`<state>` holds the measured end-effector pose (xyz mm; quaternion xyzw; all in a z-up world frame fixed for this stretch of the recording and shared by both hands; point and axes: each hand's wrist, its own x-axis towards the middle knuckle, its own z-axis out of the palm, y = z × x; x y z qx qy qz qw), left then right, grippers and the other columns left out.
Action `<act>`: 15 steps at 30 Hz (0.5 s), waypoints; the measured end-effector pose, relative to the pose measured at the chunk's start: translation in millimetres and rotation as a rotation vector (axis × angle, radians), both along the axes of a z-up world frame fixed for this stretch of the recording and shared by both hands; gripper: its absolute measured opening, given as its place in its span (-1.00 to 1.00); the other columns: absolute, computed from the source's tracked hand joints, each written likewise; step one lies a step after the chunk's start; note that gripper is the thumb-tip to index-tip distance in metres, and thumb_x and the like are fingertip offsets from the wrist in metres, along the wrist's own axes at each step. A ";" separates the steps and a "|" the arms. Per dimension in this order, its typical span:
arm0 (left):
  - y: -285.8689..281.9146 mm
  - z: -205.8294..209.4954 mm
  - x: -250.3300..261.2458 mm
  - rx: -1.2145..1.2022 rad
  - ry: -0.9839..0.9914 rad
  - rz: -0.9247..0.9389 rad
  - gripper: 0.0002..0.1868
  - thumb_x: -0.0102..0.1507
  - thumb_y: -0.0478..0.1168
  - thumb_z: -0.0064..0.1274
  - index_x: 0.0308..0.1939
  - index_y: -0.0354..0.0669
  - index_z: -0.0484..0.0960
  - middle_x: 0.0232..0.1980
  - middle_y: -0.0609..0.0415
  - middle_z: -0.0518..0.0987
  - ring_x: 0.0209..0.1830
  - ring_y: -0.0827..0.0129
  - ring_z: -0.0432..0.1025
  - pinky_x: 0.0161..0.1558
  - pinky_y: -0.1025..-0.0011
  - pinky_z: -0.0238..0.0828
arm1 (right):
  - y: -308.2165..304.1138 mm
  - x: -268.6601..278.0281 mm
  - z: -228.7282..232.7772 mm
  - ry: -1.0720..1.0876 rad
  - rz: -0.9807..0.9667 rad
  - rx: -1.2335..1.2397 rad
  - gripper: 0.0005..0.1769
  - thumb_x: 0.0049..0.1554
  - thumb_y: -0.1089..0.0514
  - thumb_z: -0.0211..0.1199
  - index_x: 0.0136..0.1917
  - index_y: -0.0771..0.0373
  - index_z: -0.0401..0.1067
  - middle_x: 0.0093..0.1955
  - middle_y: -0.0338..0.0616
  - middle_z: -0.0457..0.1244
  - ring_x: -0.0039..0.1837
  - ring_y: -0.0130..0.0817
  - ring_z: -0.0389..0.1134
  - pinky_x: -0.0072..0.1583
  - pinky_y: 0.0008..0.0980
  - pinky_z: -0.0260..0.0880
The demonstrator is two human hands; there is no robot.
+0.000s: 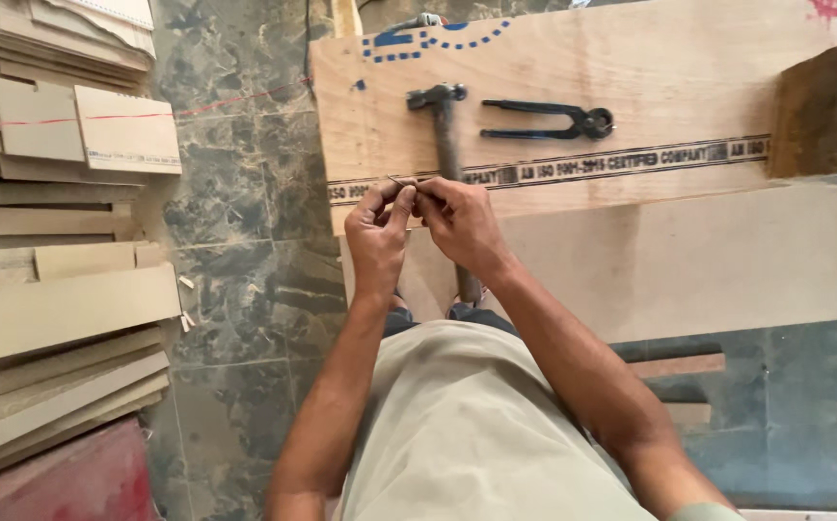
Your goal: The person retrieves nails from a container, hammers them into wooden boards using a hammer, and extracts nails using pincers.
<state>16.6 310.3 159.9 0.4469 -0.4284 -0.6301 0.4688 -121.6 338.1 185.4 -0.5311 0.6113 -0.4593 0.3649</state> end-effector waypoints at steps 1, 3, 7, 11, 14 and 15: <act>-1.2 -4.9 7.9 0.016 -0.204 0.022 -0.83 0.36 -0.30 0.18 0.01 -0.27 0.70 -0.17 0.04 0.67 -0.30 0.51 0.46 -0.26 0.48 0.43 | -1.1 5.5 -4.6 0.131 0.000 -0.014 -0.86 0.25 0.28 0.25 0.07 0.34 0.54 -0.16 -0.02 0.41 -0.16 -0.28 0.48 -0.09 -0.34 0.50; -7.0 -18.2 22.9 0.043 -0.404 0.031 -0.85 0.38 -0.30 0.21 0.00 -0.28 0.74 -0.23 -0.06 0.66 -0.39 0.43 0.38 -0.36 0.39 0.32 | 4.2 13.0 -15.4 0.266 -0.004 -0.015 -0.83 0.28 0.24 0.27 0.13 0.31 0.54 -0.09 0.05 0.39 -0.10 -0.17 0.47 -0.03 -0.26 0.50; -54.7 -51.7 54.0 -0.560 -0.717 0.077 -0.91 0.38 -0.30 0.18 -0.09 -0.27 0.69 -0.18 -0.09 0.66 -0.22 0.17 0.59 -0.16 0.29 0.52 | 13.8 11.5 -38.4 0.692 -0.145 0.077 -0.17 0.12 0.10 0.43 0.51 0.37 0.10 0.26 0.20 0.17 0.25 0.14 0.27 0.19 -0.03 0.39; -80.2 -76.7 63.4 -0.495 -0.620 0.017 -0.76 0.29 -0.31 0.20 0.02 -0.31 0.66 -0.24 -0.06 0.67 -0.30 0.17 0.61 -0.23 0.29 0.53 | 30.5 19.4 -61.7 0.768 -0.182 0.236 0.10 -0.02 0.01 0.51 0.56 0.36 -0.05 0.35 0.26 0.03 0.36 0.26 0.14 0.23 0.02 0.35; -92.4 -85.5 62.6 -0.525 -0.606 -0.043 -0.86 0.29 -0.31 0.26 -0.09 -0.25 0.70 -0.22 -0.05 0.64 -0.33 0.17 0.59 -0.22 0.29 0.54 | 41.8 26.4 -69.2 0.732 -0.243 0.320 0.05 0.06 0.04 0.47 0.59 0.35 -0.09 0.35 0.21 0.06 0.40 0.22 0.16 0.26 -0.01 0.36; -94.9 -87.0 63.7 -0.523 -0.605 -0.048 -0.86 0.29 -0.31 0.26 -0.09 -0.25 0.70 -0.22 -0.05 0.64 -0.33 0.17 0.59 -0.22 0.29 0.54 | 44.1 28.4 -70.6 0.732 -0.247 0.325 0.05 0.06 0.04 0.47 0.59 0.35 -0.09 0.35 0.21 0.06 0.40 0.22 0.16 0.26 -0.01 0.36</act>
